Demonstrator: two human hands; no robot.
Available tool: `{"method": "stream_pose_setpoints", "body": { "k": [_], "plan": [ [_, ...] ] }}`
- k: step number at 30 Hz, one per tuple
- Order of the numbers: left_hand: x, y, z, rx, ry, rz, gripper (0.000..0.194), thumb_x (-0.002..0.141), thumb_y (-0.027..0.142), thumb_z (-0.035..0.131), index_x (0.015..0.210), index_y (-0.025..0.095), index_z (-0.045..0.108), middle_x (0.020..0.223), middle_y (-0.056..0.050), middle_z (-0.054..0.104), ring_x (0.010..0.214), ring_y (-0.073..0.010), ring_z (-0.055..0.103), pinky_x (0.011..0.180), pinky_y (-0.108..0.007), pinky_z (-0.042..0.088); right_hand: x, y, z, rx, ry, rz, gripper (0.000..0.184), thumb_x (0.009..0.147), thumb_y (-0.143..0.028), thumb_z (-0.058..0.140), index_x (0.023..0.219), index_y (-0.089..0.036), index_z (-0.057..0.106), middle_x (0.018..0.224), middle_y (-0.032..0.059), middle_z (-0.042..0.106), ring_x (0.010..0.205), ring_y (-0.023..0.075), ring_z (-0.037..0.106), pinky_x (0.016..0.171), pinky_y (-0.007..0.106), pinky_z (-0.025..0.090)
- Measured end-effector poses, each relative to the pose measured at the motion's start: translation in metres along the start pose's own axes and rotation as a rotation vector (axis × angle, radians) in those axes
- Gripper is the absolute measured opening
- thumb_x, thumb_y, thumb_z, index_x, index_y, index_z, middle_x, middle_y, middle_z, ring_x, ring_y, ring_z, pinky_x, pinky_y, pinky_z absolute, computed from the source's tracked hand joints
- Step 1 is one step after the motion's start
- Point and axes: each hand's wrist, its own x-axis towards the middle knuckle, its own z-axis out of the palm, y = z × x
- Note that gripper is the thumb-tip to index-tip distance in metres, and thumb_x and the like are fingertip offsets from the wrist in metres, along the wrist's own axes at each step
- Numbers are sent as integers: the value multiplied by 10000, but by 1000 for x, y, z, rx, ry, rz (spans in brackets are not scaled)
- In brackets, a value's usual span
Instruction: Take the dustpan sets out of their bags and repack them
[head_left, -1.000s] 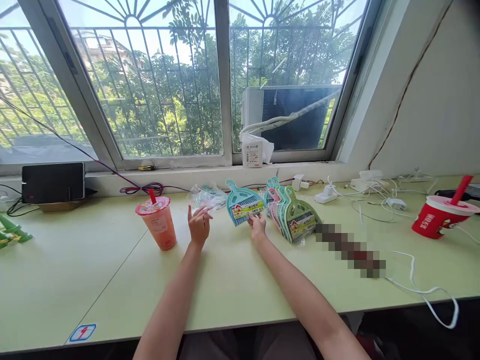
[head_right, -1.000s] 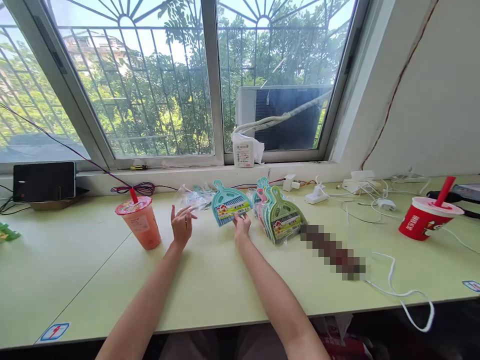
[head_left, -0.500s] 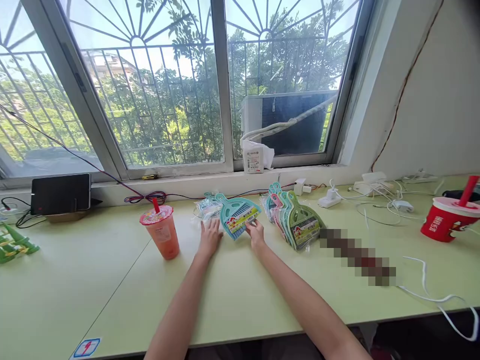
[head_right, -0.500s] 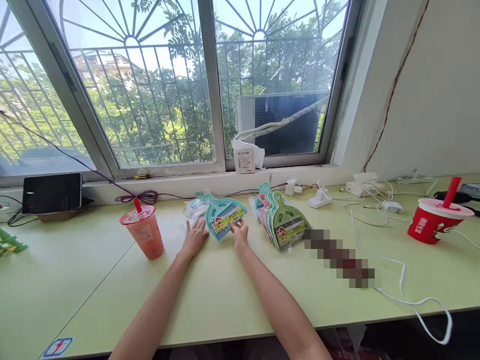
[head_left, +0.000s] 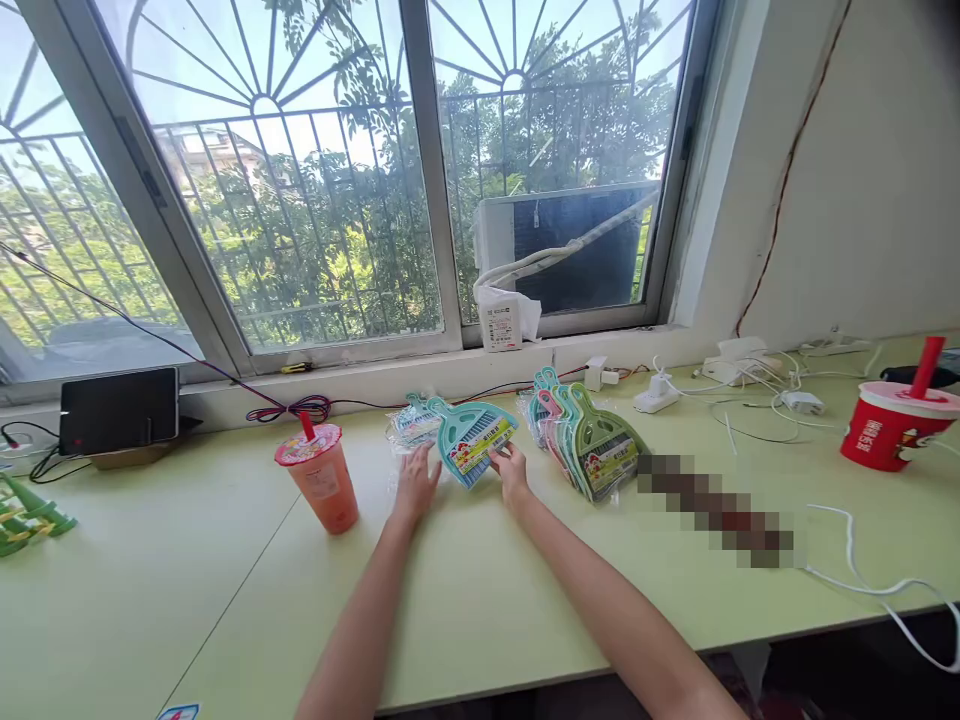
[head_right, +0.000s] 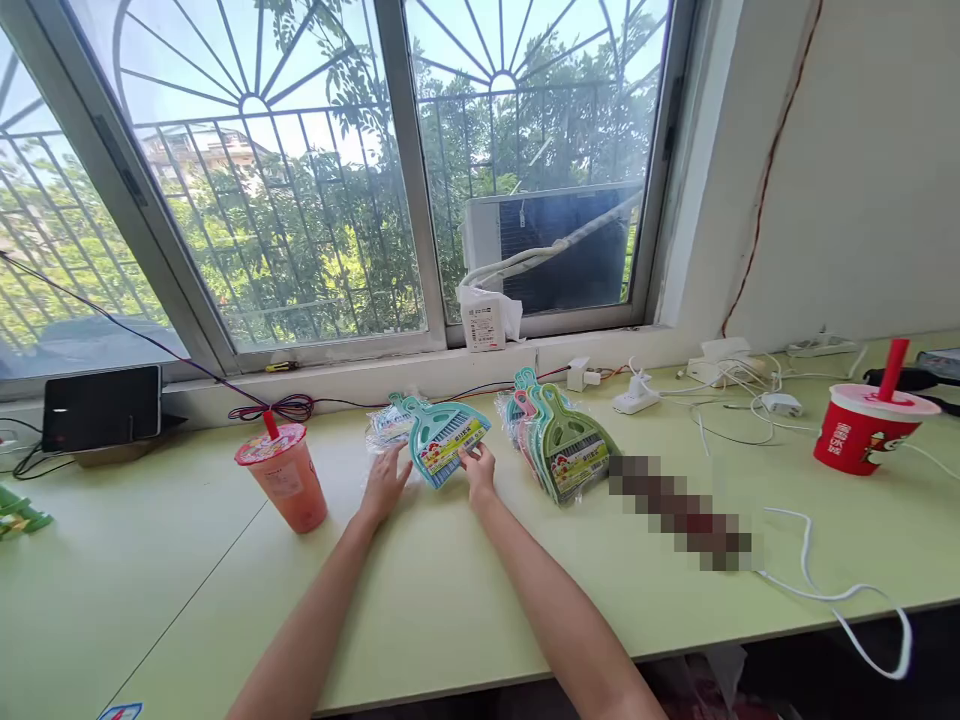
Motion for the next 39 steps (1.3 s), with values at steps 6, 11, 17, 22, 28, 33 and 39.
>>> {"method": "stream_pose_setpoints", "body": {
  "k": [6, 11, 17, 22, 28, 33, 39],
  "plan": [
    [-8, 14, 3, -8, -237, 158, 326, 958, 286, 373, 1076, 234, 672, 1244, -59, 668, 1264, -228, 538, 1179, -500, 215, 4, 9, -4, 5, 12, -8, 376, 545, -190, 776, 887, -163, 623, 738, 36, 709, 722, 203, 691, 723, 329, 575],
    [-6, 19, -12, 156, -175, 5, 443, 975, 313, 324, 736, 201, 679, 938, -75, 736, 946, -221, 675, 1029, -412, 398, 3, 6, -5, 2, 23, -28, 381, 535, -210, 789, 881, -157, 638, 776, 51, 723, 734, 200, 690, 710, 315, 568],
    [-8, 18, -16, 246, -101, -159, 340, 910, 429, 492, 1100, 197, 652, 1037, -117, 711, 1010, -278, 650, 778, -340, 470, 6, 7, -4, 9, 43, -4, 364, 513, -176, 784, 850, -155, 648, 742, 40, 724, 722, 203, 692, 700, 316, 573],
    [-8, 13, -15, 171, -220, -78, 291, 887, 173, 468, 1078, 247, 675, 1150, -57, 699, 1103, -234, 617, 838, -307, 461, 9, 10, -5, 8, 84, 17, 366, 498, -163, 770, 842, -163, 645, 691, 14, 713, 692, 194, 685, 685, 313, 569],
    [-6, 3, -13, 214, -133, -22, 461, 849, 22, 385, 1175, 216, 647, 1140, -88, 698, 1101, -232, 620, 955, -332, 429, 8, 11, -7, -7, 57, -6, 340, 516, -170, 759, 833, -165, 638, 732, 27, 720, 695, 192, 683, 685, 308, 561],
    [-4, -8, -14, 68, -159, -114, 389, 870, 55, 416, 1153, 203, 638, 1075, -88, 714, 1023, -228, 653, 848, -310, 473, 10, 14, -6, -42, 57, -6, 327, 517, -170, 760, 821, -164, 640, 688, 8, 704, 663, 181, 663, 667, 304, 554],
    [-5, -9, -8, -102, -42, -187, 410, 783, -18, 484, 1113, 194, 604, 916, -82, 714, 885, -206, 668, 797, -299, 481, -3, 1, -16, -92, 63, 51, 302, 561, -125, 748, 837, -155, 631, 709, -3, 702, 728, 178, 675, 734, 312, 557]
  ]
}}
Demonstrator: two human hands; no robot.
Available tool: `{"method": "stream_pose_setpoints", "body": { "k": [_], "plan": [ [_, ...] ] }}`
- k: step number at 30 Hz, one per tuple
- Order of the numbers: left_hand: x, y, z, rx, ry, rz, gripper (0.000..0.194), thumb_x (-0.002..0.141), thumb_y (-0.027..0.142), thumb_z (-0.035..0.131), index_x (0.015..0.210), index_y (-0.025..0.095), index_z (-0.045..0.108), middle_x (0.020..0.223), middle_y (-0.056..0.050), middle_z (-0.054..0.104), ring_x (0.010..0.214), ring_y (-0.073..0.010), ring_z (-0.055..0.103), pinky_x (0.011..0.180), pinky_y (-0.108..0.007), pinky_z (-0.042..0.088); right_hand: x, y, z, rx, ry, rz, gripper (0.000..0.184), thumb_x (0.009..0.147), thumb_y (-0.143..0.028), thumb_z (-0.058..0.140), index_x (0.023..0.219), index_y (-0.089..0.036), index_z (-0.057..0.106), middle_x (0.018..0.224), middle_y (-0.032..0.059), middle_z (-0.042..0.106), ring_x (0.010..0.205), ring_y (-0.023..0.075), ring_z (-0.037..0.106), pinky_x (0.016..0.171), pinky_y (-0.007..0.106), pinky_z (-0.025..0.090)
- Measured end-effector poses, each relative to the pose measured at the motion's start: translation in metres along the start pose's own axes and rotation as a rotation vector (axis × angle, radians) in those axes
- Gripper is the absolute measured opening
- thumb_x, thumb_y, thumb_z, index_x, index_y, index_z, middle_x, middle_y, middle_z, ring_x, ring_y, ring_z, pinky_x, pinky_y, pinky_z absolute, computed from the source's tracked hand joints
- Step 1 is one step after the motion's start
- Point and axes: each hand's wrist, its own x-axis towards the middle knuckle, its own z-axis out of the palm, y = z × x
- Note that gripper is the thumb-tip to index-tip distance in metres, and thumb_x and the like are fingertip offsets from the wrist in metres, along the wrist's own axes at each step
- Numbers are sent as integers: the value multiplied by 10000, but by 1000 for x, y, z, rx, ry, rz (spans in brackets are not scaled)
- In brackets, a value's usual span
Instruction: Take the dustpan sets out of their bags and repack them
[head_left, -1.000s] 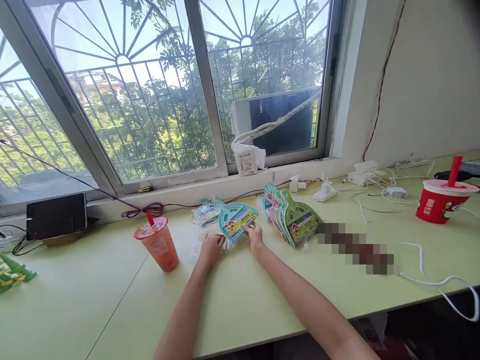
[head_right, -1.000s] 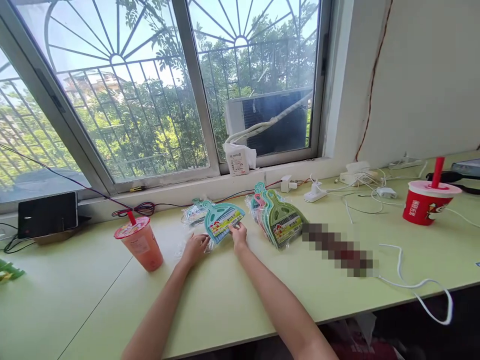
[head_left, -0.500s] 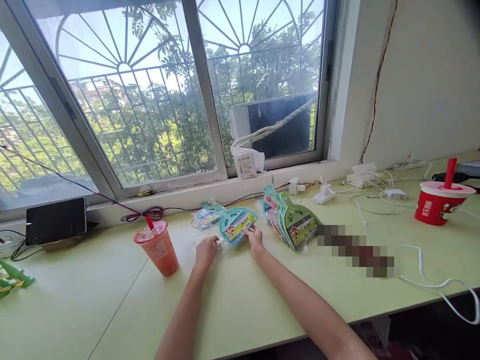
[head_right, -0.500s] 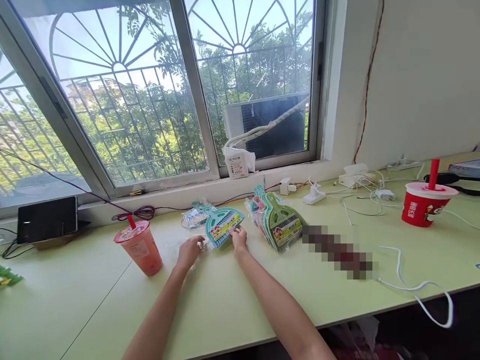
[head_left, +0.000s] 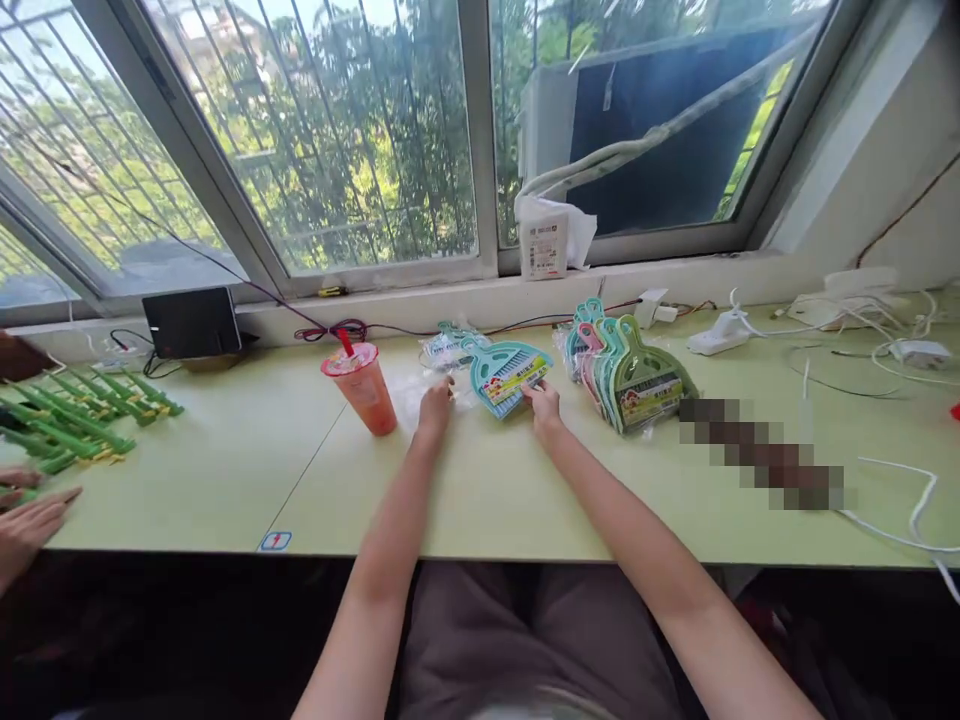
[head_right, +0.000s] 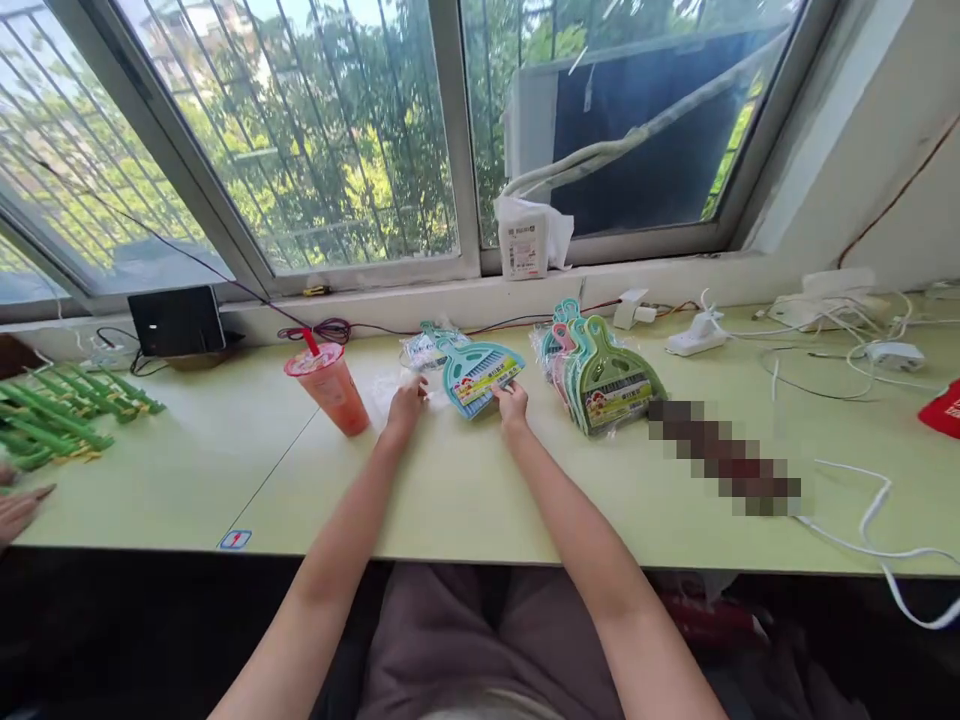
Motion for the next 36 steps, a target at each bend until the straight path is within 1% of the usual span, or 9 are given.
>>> {"method": "stream_pose_setpoints", "body": {
  "k": [6, 10, 18, 23, 25, 28, 31, 33, 36],
  "plan": [
    [4, -11, 6, -232, 261, -87, 445, 786, -33, 487, 1173, 181, 539, 864, -59, 697, 834, -174, 656, 822, -290, 477, -30, -6, -18, -88, -98, 93, 285, 608, -101, 749, 867, -153, 640, 725, 18, 709, 742, 192, 686, 726, 327, 573],
    [6, -14, 2, -297, 382, -124, 430, 783, -17, 507, 1164, 183, 512, 855, -43, 695, 833, -167, 658, 833, -285, 477, -40, -9, -19, -162, -121, 109, 250, 601, -41, 728, 819, -145, 663, 701, 18, 701, 673, 175, 665, 688, 327, 579],
    [7, -15, -8, -401, 493, -235, 420, 750, -20, 502, 1131, 159, 493, 817, -40, 674, 786, -152, 649, 779, -261, 477, -43, -34, -14, -162, -114, 44, 206, 624, -45, 664, 808, -136, 653, 696, 33, 704, 691, 187, 682, 730, 339, 589],
    [12, -15, -7, -523, 544, -274, 378, 735, -15, 543, 1059, 174, 494, 787, -24, 652, 720, -138, 625, 718, -245, 479, -42, -32, -15, -314, -134, -60, 262, 579, -119, 700, 838, -141, 668, 682, 29, 702, 659, 200, 667, 676, 348, 581],
    [13, -15, -5, -579, 554, -269, 404, 733, -11, 565, 1079, 180, 479, 775, -16, 648, 715, -142, 622, 708, -252, 483, -43, -28, -13, -389, -152, -84, 291, 571, -156, 706, 859, -146, 670, 714, 39, 713, 675, 209, 673, 666, 347, 577],
    [11, -7, -3, -637, 581, -190, 518, 748, 11, 587, 1201, 193, 416, 781, -5, 643, 710, -146, 624, 694, -263, 489, -47, -23, -10, -409, -188, -79, 324, 572, -204, 699, 890, -147, 667, 823, 75, 736, 732, 225, 688, 662, 340, 571],
    [5, 11, 2, -631, 598, -14, 584, 789, 55, 577, 1303, 224, 357, 830, -7, 636, 750, -148, 631, 715, -272, 502, -53, -17, -5, -324, -225, -78, 342, 577, -245, 698, 901, -145, 655, 881, 100, 738, 776, 233, 691, 670, 338, 566],
    [-1, 28, 6, -619, 529, 131, 569, 825, 93, 552, 1334, 241, 345, 854, -8, 633, 781, -149, 634, 735, -279, 512, -56, -13, 0, -286, -212, -110, 344, 579, -270, 704, 896, -148, 645, 866, 100, 737, 767, 230, 687, 677, 341, 559],
    [-12, 54, 12, -606, 374, 310, 518, 869, 165, 529, 1348, 256, 353, 900, -16, 635, 836, -160, 639, 789, -311, 524, -57, -9, 5, -266, -179, -168, 337, 587, -293, 705, 887, -158, 631, 803, 77, 732, 738, 220, 678, 707, 348, 546]
  ]
}}
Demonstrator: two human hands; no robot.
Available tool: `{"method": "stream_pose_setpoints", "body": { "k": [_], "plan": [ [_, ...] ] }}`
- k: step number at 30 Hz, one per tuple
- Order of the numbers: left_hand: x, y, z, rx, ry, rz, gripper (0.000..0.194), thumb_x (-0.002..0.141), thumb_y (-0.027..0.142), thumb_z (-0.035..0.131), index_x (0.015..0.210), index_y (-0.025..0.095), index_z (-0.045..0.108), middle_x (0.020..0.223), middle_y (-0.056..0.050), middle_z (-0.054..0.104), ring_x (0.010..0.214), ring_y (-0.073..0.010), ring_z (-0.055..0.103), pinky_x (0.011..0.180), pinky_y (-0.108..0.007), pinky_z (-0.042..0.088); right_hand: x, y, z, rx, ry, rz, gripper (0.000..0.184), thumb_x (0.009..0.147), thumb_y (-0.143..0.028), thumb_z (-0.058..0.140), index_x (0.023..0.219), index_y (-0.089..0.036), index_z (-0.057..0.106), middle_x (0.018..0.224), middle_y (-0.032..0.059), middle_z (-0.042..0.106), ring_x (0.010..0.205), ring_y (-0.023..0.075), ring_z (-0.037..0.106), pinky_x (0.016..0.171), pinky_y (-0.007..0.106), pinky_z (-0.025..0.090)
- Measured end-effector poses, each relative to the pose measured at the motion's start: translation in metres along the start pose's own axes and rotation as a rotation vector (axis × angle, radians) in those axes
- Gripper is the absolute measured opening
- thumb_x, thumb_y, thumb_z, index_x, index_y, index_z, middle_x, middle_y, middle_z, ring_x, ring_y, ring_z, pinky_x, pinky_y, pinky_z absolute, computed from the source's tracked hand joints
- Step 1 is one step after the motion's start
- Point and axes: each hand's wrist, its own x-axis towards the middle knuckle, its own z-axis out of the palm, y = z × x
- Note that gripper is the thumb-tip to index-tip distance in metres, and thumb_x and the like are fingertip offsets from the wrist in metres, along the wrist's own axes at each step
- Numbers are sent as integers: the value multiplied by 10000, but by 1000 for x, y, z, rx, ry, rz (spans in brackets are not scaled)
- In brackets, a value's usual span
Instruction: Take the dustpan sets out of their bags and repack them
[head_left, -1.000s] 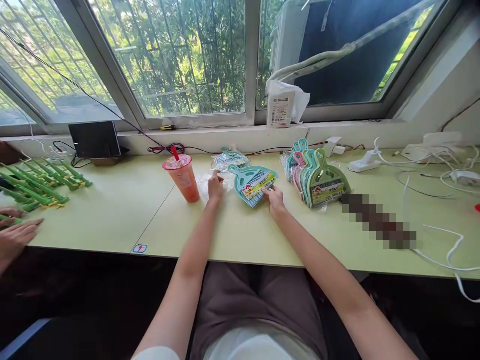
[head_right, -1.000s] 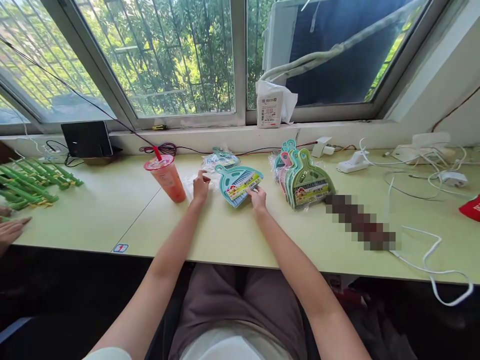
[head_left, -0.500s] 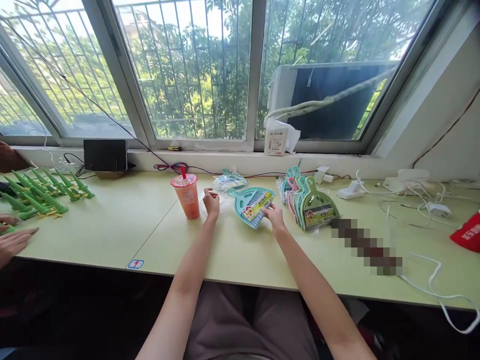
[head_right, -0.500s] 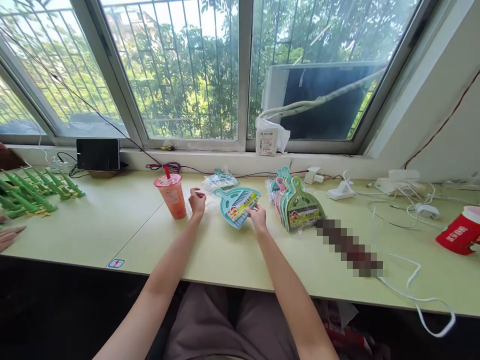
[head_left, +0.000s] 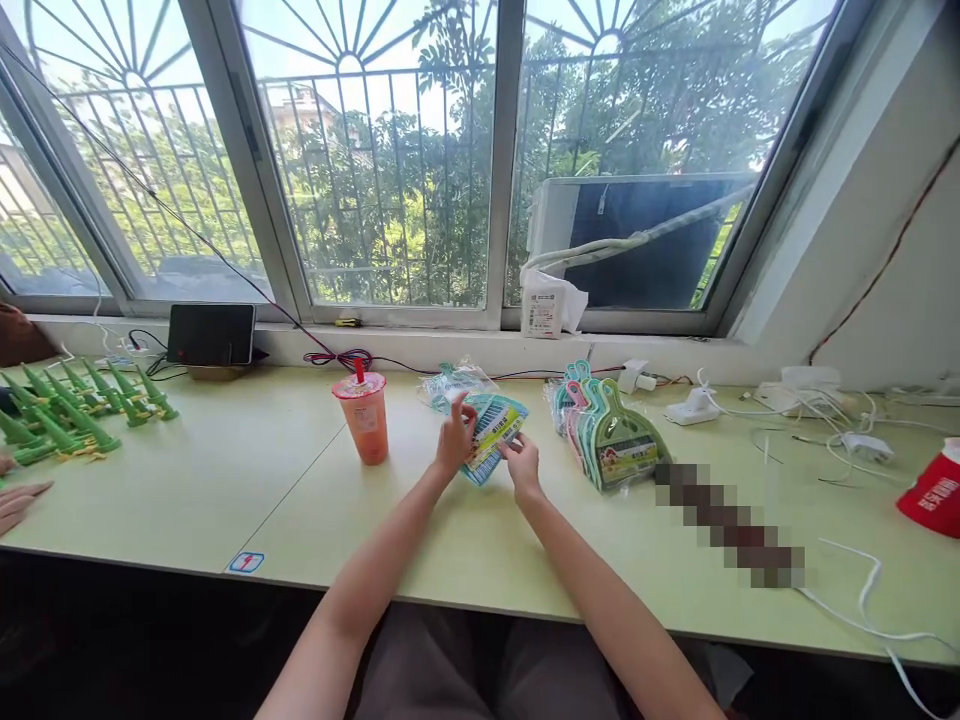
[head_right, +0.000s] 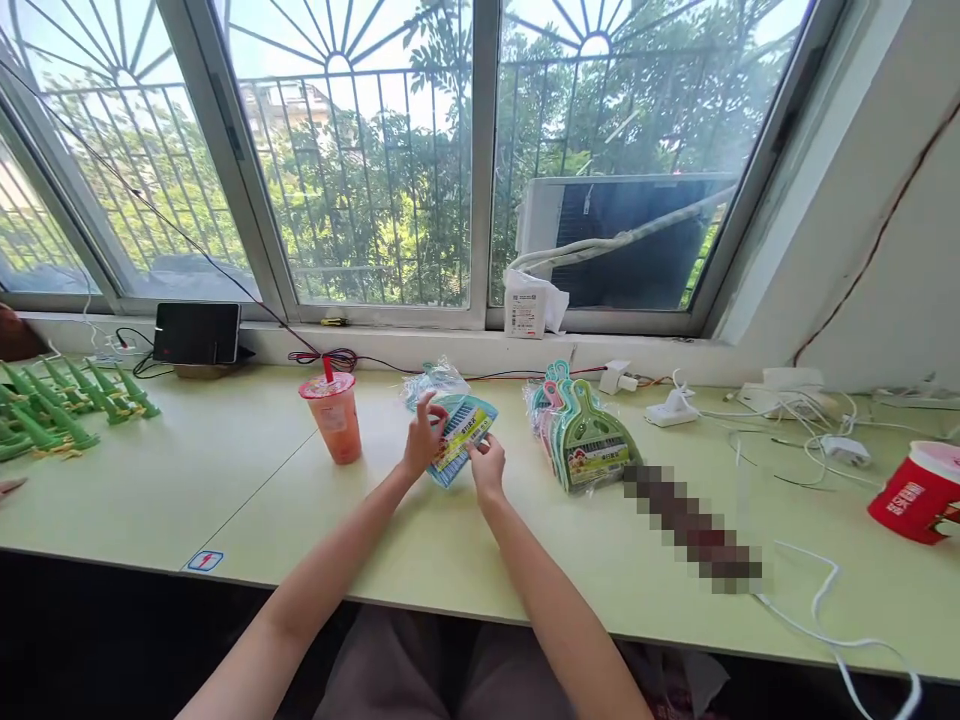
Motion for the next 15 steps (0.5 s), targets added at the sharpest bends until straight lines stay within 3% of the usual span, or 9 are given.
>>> {"method": "stream_pose_setpoints", "body": {
  "k": [2, 5, 8, 10, 12, 15],
  "plan": [
    [-4, 14, 5, 7, 22, 44, 457, 881, 228, 545, 1314, 251, 399, 1010, -53, 635, 982, -191, 629, 897, -367, 504, 1, -1, 2, 38, 5, -21, 332, 595, -292, 694, 891, -162, 622, 777, 61, 728, 743, 216, 677, 742, 352, 538],
    [-4, 28, 1, 64, 318, 17, 440, 865, 314, 606, 1260, 213, 441, 1303, -146, 532, 1309, -259, 456, 1128, -473, 307, 3, -3, 1, 114, 31, -35, 337, 599, -282, 688, 905, -160, 616, 821, 62, 732, 792, 209, 680, 799, 351, 528],
    [4, 27, -12, 56, 644, -153, 648, 836, 397, 657, 1361, 201, 332, 1523, -187, 287, 1469, -269, 208, 1203, -487, 114, 4, -4, -1, 166, 60, -20, 365, 598, -282, 708, 928, -154, 621, 871, 73, 731, 831, 205, 675, 817, 350, 524],
    [12, 20, -20, -94, 714, -328, 756, 820, 448, 669, 1412, 216, 261, 1550, -180, 244, 1482, -255, 184, 1196, -468, 171, 4, -3, 0, 199, 53, -8, 384, 589, -276, 725, 938, -150, 624, 870, 74, 727, 833, 203, 671, 809, 351, 528],
    [18, 9, -25, -388, 532, -529, 701, 821, 488, 652, 1382, 213, 335, 1486, -169, 381, 1429, -264, 326, 1131, -452, 326, 3, -3, 1, 229, 43, -4, 401, 575, -267, 737, 941, -146, 626, 859, 71, 723, 826, 200, 667, 804, 352, 533],
    [19, -2, -20, -768, 41, -748, 489, 829, 497, 628, 1179, 164, 552, 1242, -148, 627, 1192, -274, 590, 953, -401, 505, 4, -3, 2, 246, 70, 3, 406, 569, -268, 738, 937, -137, 626, 837, 71, 717, 806, 195, 662, 790, 351, 542]
  ]
}}
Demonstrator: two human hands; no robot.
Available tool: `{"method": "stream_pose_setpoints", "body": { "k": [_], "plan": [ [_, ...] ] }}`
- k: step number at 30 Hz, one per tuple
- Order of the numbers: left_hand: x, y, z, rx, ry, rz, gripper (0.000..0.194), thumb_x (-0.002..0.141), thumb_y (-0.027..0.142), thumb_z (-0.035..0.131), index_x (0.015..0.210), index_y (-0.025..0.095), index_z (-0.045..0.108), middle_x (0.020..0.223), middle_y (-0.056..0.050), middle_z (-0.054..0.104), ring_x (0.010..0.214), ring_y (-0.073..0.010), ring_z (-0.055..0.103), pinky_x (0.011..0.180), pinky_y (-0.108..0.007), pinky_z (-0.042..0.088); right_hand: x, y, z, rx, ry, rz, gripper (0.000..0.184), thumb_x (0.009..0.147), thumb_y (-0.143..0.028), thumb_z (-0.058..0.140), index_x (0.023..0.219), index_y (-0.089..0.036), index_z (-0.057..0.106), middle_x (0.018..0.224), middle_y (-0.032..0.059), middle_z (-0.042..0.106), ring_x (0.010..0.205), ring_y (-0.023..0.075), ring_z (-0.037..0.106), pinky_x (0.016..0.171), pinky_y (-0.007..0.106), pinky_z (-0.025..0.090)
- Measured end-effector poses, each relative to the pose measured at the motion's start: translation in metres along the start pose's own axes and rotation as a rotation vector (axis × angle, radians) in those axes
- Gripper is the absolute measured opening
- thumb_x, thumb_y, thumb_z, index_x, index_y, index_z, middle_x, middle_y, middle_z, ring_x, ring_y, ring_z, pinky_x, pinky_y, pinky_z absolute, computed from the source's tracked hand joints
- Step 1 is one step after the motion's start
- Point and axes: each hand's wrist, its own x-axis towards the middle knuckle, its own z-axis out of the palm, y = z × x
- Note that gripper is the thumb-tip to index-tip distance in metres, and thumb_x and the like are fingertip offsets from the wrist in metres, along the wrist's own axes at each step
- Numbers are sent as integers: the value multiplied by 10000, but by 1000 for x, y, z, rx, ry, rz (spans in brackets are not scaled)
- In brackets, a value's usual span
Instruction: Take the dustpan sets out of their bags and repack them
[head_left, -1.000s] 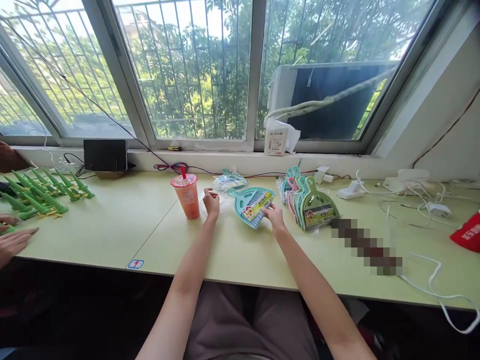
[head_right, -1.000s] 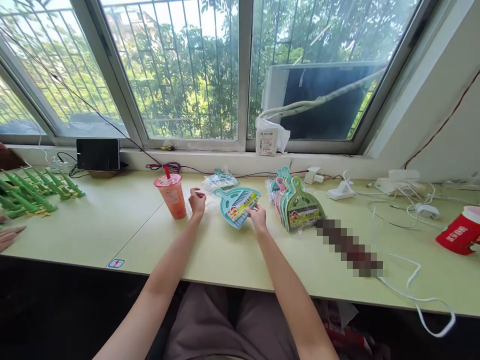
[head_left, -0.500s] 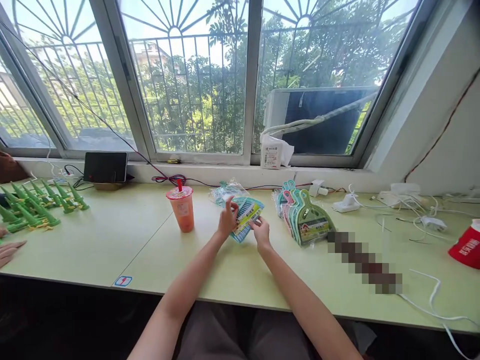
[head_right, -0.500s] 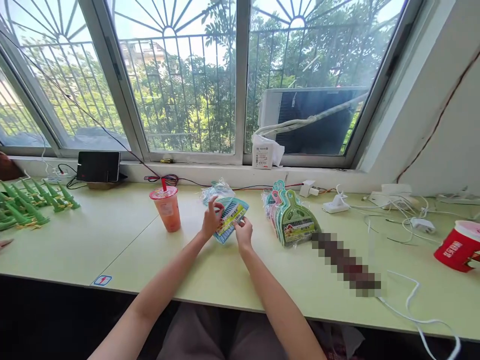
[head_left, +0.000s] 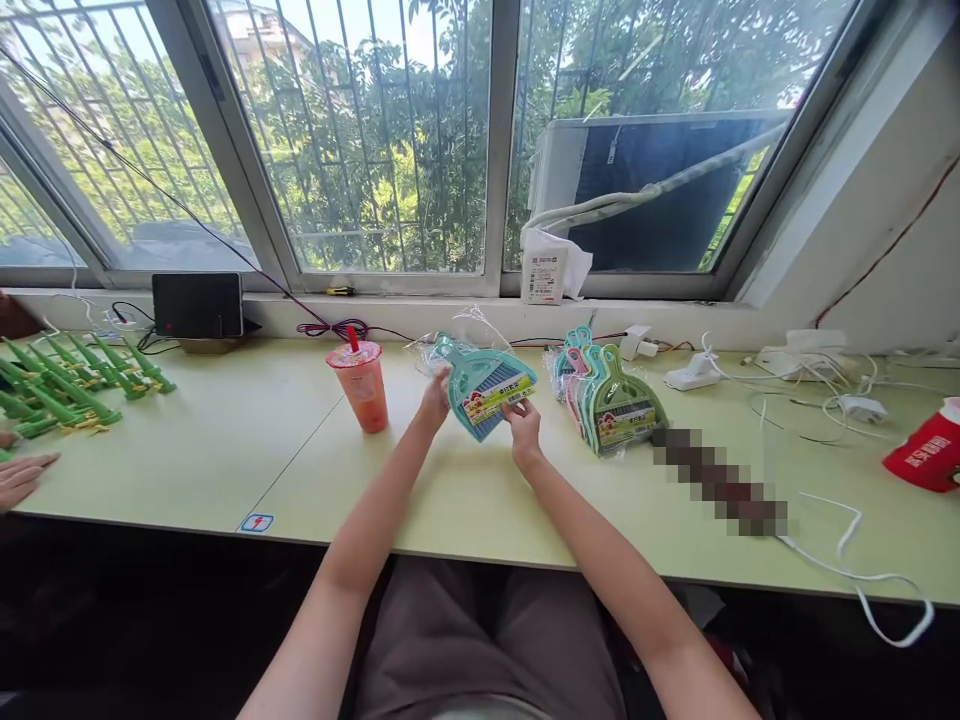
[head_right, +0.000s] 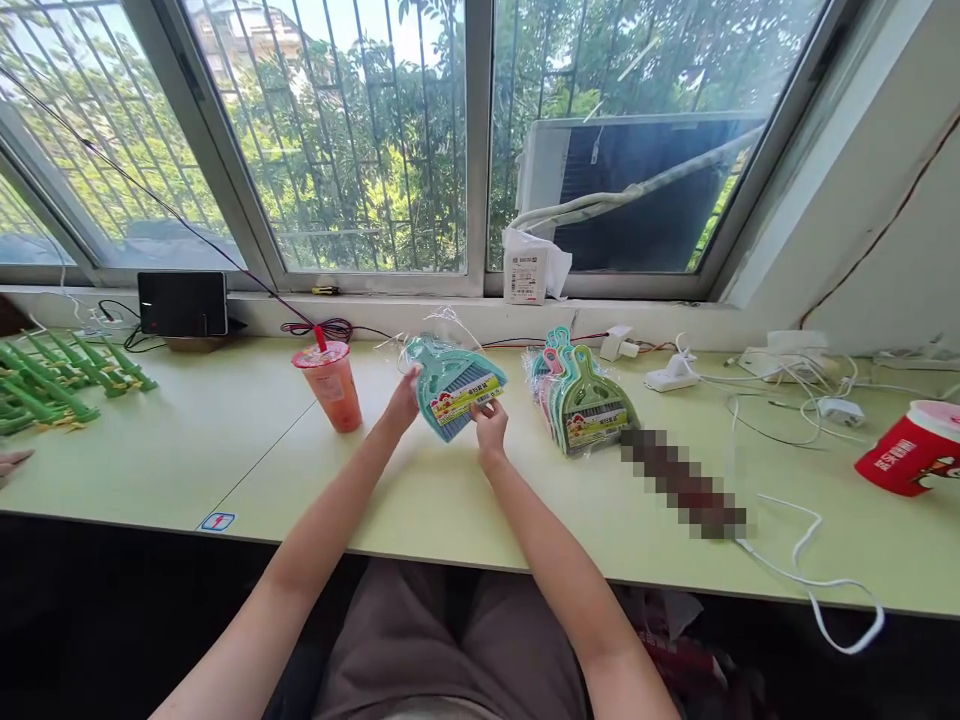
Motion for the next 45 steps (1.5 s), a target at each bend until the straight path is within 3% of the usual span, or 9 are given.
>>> {"method": "stream_pose_setpoints", "body": {
  "k": [5, 10, 17, 22, 27, 32, 35, 38, 45],
  "plan": [
    [-10, -20, 12, 112, -302, -192, 432, 783, 474, 704, 1065, 154, 630, 1079, -117, 713, 964, -240, 683, 831, -359, 550, 11, -1, -7, 17, 153, -50, 424, 607, -303, 710, 985, -141, 606, 879, 90, 714, 850, 204, 669, 807, 352, 550],
    [-22, -21, 13, 279, -636, -275, 534, 780, 532, 697, 1215, 239, 594, 1320, -112, 610, 1178, -272, 596, 979, -443, 472, 25, -1, -18, 22, 216, -97, 428, 596, -322, 704, 981, -167, 602, 1021, 98, 694, 953, 216, 657, 854, 357, 544],
    [-16, -19, 15, -18, -365, -49, 502, 827, 538, 622, 1261, 290, 571, 1352, -38, 596, 1316, -259, 487, 1091, -441, 370, 22, 0, -16, 39, 94, -24, 399, 555, -303, 742, 907, -170, 610, 943, 65, 687, 911, 202, 645, 831, 359, 547],
    [-13, -21, 16, -109, -270, -224, 371, 814, 411, 660, 1069, 142, 675, 1112, -102, 717, 1131, -290, 630, 1035, -430, 452, 21, -2, -12, -3, -15, 9, 355, 548, -265, 756, 858, -153, 621, 861, 58, 702, 846, 196, 642, 815, 366, 543],
    [-17, -26, 19, 13, -353, -314, 350, 769, 305, 732, 1076, 140, 698, 1123, -106, 720, 1155, -308, 621, 1030, -433, 458, 26, -9, -14, -29, 13, -43, 306, 624, -251, 714, 898, -161, 612, 866, 65, 716, 848, 198, 653, 810, 367, 543],
    [-23, -36, 31, 39, -494, -280, 444, 776, 359, 740, 1175, 179, 669, 1281, -97, 649, 1285, -296, 528, 1115, -442, 381, 28, -17, -17, -80, 94, -140, 302, 660, -225, 698, 941, -177, 600, 1022, 76, 697, 950, 192, 644, 868, 337, 520],
    [-22, -38, 33, 46, -449, -139, 475, 775, 426, 726, 1179, 188, 653, 1289, -87, 642, 1312, -273, 504, 1126, -452, 372, 29, -23, -16, -170, 62, -165, 316, 641, -171, 714, 932, -196, 594, 994, 57, 687, 855, 185, 652, 825, 327, 523],
    [-15, -33, 26, 98, -363, -20, 584, 603, 341, 858, 1124, 171, 655, 1227, -98, 674, 1257, -294, 550, 1098, -447, 403, 33, -26, -13, -205, 8, -171, 309, 658, -127, 691, 928, -210, 567, 1013, 38, 674, 779, 165, 643, 804, 323, 524],
    [-10, -15, 13, 336, -284, -57, 624, 468, 350, 900, 1021, 178, 668, 1049, -90, 734, 1027, -302, 675, 914, -458, 546, 37, -24, -6, -35, -120, -122, 289, 746, -215, 669, 961, -247, 478, 1055, -6, 651, 997, 176, 606, 888, 325, 505]
  ]
}}
